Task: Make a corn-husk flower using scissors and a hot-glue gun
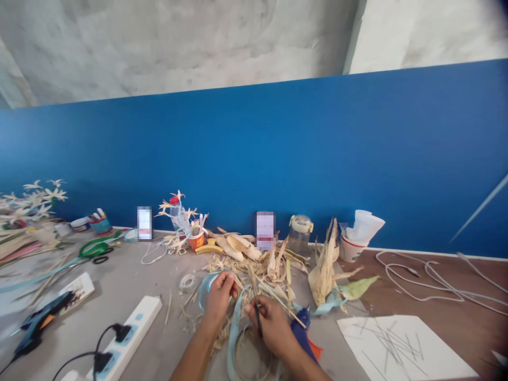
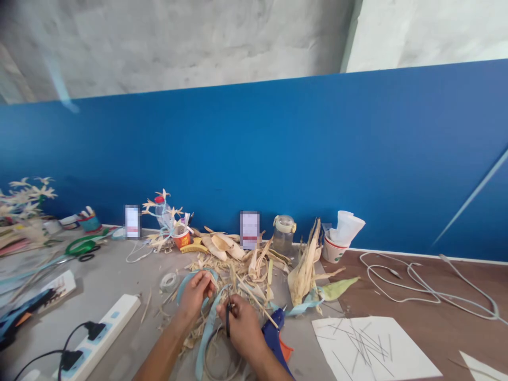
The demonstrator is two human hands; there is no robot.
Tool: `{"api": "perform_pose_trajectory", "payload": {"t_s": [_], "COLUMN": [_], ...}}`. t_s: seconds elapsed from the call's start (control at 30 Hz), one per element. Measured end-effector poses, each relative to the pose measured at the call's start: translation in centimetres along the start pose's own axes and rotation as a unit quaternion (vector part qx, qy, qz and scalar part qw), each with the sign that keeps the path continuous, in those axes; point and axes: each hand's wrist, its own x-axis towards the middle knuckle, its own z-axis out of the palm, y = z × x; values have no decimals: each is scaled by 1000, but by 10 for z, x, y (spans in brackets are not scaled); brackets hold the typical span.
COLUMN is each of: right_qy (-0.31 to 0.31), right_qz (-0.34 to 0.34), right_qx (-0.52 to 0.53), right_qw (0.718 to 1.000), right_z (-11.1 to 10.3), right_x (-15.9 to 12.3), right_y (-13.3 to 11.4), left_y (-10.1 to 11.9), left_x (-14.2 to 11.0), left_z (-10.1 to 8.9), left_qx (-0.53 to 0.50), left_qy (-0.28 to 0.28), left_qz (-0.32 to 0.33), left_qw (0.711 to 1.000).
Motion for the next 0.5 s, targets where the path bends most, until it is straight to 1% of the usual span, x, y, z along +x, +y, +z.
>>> {"api": "perform_pose_trajectory", "payload": {"t_s": [0.1, 0.2, 0.27, 0.37, 0.43, 0.5], "right_qy": [8, 32, 49, 47, 44, 58], "right_qz": [-6, -26, -24, 1, 24, 36], "right_qx": [24, -11, -53, -137, -194, -254], "right_qw": [1000, 999, 997, 990, 980, 965], "right_z": [-2, -5, -10, -19, -25, -30], "right_x": [4, 6, 7, 8, 9, 9], "right_y": [1, 1, 0, -7, -12, -16], "left_y": [2, 5, 8, 12, 14, 17], "left_x": [-1, -3, -4, -6, -7, -8], "left_z": [2, 5, 7, 9, 10, 12], "left_qx": [-70, -137, -177, -221, -245, -272], "left_qy": [3, 4, 1, -1, 3, 5], "left_qz": [-11, -28, -45, -72, -83, -89], "left_qw": [997, 990, 983, 973, 966, 958]}}
